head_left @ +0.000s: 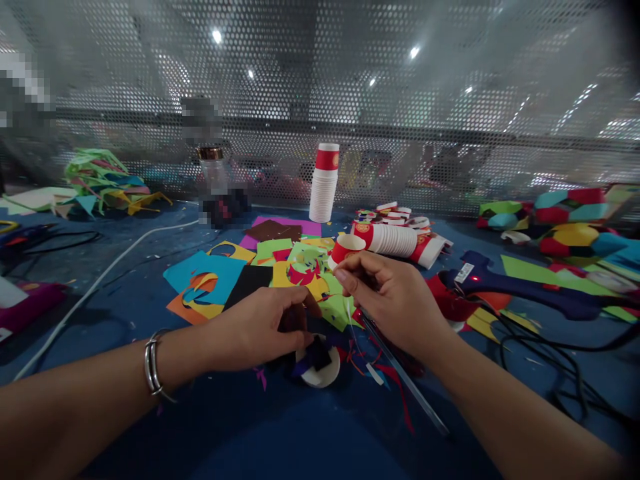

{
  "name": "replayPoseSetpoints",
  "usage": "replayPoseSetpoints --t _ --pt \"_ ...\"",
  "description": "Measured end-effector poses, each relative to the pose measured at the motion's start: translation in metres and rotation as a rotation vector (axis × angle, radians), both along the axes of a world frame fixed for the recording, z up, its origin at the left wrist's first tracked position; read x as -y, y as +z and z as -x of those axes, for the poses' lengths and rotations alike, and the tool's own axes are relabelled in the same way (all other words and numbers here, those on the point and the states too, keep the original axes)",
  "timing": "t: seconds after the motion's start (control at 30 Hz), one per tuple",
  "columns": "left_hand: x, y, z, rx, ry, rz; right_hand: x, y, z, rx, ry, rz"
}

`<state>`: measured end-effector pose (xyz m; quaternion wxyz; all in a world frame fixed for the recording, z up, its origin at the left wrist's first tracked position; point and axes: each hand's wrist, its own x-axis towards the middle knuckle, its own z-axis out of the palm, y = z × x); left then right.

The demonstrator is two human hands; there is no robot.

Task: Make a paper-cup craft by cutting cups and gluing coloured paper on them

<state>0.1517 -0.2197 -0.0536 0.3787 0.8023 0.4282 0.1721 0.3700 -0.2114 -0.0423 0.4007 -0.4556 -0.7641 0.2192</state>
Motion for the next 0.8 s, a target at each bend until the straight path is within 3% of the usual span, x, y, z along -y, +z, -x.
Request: replayPoseSetpoints --t 0.27,0.5,0.8 --pt "0.0 -0.004 -0.002 0.01 0.031 0.024 0.001 0.001 0.001 0.044 -0.004 -0.021" --pt "-0.008 -0.007 0.002 0.146 0.144 -0.038 0.0 0.002 0.001 0.079 0.025 0.033" --pt "-0.011 -0.003 0.005 0.3 0.26 -0.189 -0.002 -0.001 0.005 -0.051 0.105 0.29"
